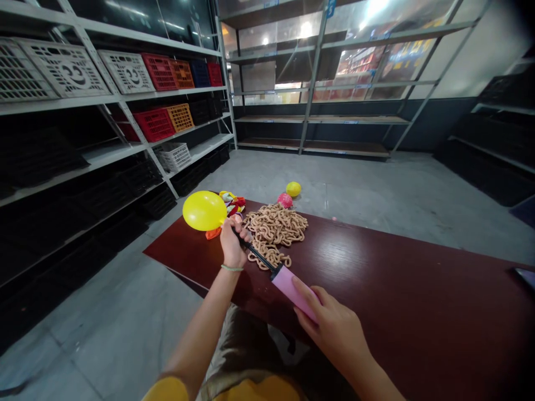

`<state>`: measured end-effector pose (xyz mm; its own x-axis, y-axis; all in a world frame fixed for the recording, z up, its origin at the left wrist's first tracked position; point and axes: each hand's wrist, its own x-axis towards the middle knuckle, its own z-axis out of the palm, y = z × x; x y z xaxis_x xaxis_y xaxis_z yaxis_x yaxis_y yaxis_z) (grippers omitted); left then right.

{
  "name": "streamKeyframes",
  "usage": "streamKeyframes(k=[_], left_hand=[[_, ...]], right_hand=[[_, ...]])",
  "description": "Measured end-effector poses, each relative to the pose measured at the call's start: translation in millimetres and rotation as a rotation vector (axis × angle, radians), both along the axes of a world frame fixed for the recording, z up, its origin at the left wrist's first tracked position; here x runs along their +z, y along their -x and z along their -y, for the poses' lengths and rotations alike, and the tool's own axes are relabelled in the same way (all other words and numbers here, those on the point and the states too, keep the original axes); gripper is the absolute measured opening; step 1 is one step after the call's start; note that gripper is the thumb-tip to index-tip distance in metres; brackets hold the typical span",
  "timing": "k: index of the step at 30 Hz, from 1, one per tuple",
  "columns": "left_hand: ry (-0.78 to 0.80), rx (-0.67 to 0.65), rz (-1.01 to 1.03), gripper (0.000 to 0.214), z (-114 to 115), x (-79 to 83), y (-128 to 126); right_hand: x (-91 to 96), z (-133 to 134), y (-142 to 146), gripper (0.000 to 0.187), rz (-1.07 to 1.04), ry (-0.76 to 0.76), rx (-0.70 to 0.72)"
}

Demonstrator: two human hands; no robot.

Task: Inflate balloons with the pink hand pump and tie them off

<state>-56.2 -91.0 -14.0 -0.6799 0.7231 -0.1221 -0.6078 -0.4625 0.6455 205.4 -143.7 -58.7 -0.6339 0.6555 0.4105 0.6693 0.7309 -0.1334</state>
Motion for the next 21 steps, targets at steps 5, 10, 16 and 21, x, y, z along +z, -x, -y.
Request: streamKeyframes(k=[5, 10, 16, 21], left_hand=[[0.028, -0.057, 0.007, 0.022, 9.0, -17.4, -44.1], [0.055, -0.092, -0.008, 0.023, 7.9, -25.4, -49.7], [0.025, -0.069, -0.083, 0.021, -1.4, -4.6, -18.1], [-0.019, -0.040, -0.069, 0.021, -9.6, 8.8, 9.3]], right_hand=[[1.1, -2.2, 18.9, 0.062, -0.023, 0.012, -0.045], [-1.1, -2.5, 19.7, 0.061, -0.026, 0.098, 0.007], [-9.5, -1.0, -17.7, 0.068, -0.102, 0.182, 0.097], [-7.0, 0.5, -44.5, 0.072, -0.107, 0.151, 0.112]])
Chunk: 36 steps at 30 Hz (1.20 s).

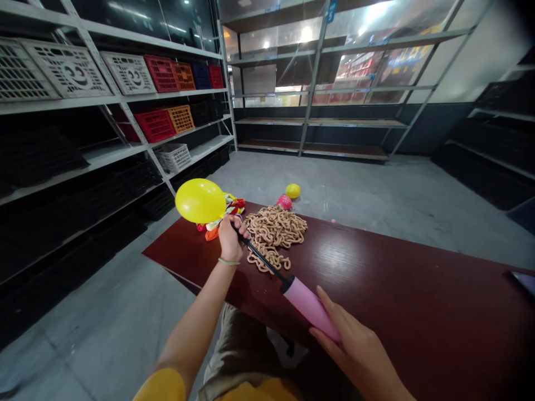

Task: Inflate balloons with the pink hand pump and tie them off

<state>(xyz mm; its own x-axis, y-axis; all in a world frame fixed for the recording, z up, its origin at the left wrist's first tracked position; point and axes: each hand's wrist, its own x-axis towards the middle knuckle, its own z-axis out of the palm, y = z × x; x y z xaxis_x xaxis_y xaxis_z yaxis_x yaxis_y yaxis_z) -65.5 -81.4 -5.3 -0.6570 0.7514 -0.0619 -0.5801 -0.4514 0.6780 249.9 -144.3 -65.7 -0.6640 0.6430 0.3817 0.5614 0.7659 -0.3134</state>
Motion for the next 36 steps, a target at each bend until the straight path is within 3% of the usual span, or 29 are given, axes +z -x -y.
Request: streamKeyframes(k=[4, 7, 14, 18, 23, 27, 31, 36], left_hand=[[-0.026, 0.041, 0.043, 0.024, -3.0, -3.0, -4.3], [0.012, 0.028, 0.063, 0.026, 0.3, -9.6, -24.8], [0.109, -0.063, 0.059, 0.024, 10.6, -31.3, -68.1], [0.098, -0.050, 0.035, 0.024, 8.5, -29.4, -61.7], [0.015, -0.019, -0.005, 0.021, 2.0, -11.5, -33.5], [-0.014, -0.012, -0.004, 0.019, -0.4, -4.7, -16.8], [-0.030, 0.020, 0.011, 0.021, 1.8, -6.9, -19.7], [0.009, 0.025, -0.007, 0.024, 8.7, -19.7, -44.6]], right_hand=[[7.3, -1.8, 9.0, 0.062, 0.055, -0.027, -0.096], [11.0, -5.8, 27.1, 0.061, 0.062, -0.039, -0.167], [5.7, -11.2, 61.0, 0.062, 0.057, 0.025, -0.186], [-0.7, -10.1, 48.3, 0.066, 0.045, 0.128, -0.083], [0.8, -9.0, -1.0, 0.069, 0.055, 0.239, 0.034], [2.8, -9.1, -26.1, 0.070, 0.079, 0.237, 0.062], [1.5, -14.7, -17.3, 0.064, 0.063, 0.178, -0.021], [6.1, -22.2, 20.9, 0.057, 0.046, 0.225, -0.094]])
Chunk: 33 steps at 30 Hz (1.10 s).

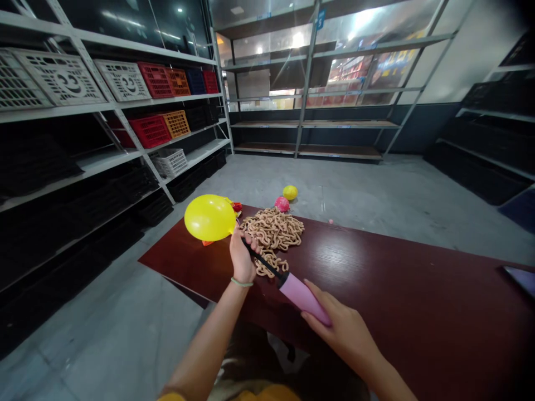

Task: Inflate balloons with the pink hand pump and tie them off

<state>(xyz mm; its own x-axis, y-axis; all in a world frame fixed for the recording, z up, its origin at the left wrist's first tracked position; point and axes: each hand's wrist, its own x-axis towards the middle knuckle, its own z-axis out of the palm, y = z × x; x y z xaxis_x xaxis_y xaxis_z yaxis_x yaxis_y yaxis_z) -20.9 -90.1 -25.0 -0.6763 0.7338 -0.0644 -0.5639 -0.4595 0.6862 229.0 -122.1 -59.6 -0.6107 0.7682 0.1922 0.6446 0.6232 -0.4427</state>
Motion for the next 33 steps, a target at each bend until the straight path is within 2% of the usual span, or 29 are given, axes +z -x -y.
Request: streamKeyframes(k=[5, 8, 11, 16, 19, 21, 25, 33], left_hand=[[0.066, -0.076, -0.008, 0.026, 5.3, -18.5, -20.5], [0.091, -0.112, -0.010, 0.027, 4.8, -17.3, -15.5], [0.068, -0.110, -0.006, 0.023, 2.8, -5.1, 0.0], [0.050, -0.089, 0.000, 0.019, 0.7, 15.1, 25.2], [0.033, -0.110, 0.000, 0.019, 0.2, 17.6, 31.1], [0.026, -0.102, 0.005, 0.020, 0.4, 16.1, 31.0], [0.044, -0.077, 0.022, 0.023, 4.0, 10.0, 21.7], [0.050, -0.127, 0.010, 0.028, 13.2, -2.8, -19.1]], right_hand=[[4.9, 1.4, 33.7, 0.056, -0.011, 0.031, -0.040], [2.4, 5.7, 34.7, 0.062, -0.042, 0.069, -0.001], [-0.5, 10.2, 16.3, 0.066, -0.071, 0.099, 0.034], [1.3, 16.5, -31.7, 0.064, -0.048, 0.105, 0.064], [3.8, 18.2, -47.3, 0.061, -0.025, 0.111, 0.056], [4.5, 17.6, -47.7, 0.059, -0.004, 0.111, 0.036], [5.1, 13.0, -28.6, 0.056, -0.012, 0.133, 0.020], [12.7, 9.0, 30.7, 0.053, -0.149, 0.238, -0.012]])
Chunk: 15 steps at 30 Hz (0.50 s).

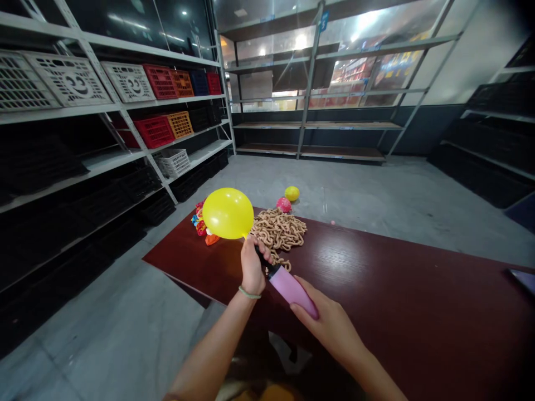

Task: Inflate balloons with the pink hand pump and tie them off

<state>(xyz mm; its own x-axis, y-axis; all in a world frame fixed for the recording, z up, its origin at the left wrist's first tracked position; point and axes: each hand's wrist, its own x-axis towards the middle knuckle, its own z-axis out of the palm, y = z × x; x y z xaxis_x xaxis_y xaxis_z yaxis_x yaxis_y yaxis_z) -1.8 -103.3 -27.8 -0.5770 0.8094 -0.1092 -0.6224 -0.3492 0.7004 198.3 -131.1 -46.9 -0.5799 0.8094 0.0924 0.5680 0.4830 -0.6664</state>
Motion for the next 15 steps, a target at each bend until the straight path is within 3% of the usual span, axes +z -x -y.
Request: streamKeyframes(k=[4, 11, 15], left_hand=[[-0.006, 0.003, -0.015, 0.028, -1.7, 0.4, 3.2], [-0.021, 0.076, -0.021, 0.023, -12.6, 17.1, 39.0], [-0.059, 0.085, -0.007, 0.025, -19.6, 16.9, 46.7]], right_hand=[[-5.7, 4.2, -2.6, 0.059, 0.008, 0.005, 0.033], [-17.7, 9.5, -66.3, 0.061, 0.085, -0.096, 0.076], [-21.5, 2.8, -81.4, 0.060, 0.141, -0.124, 0.026]])
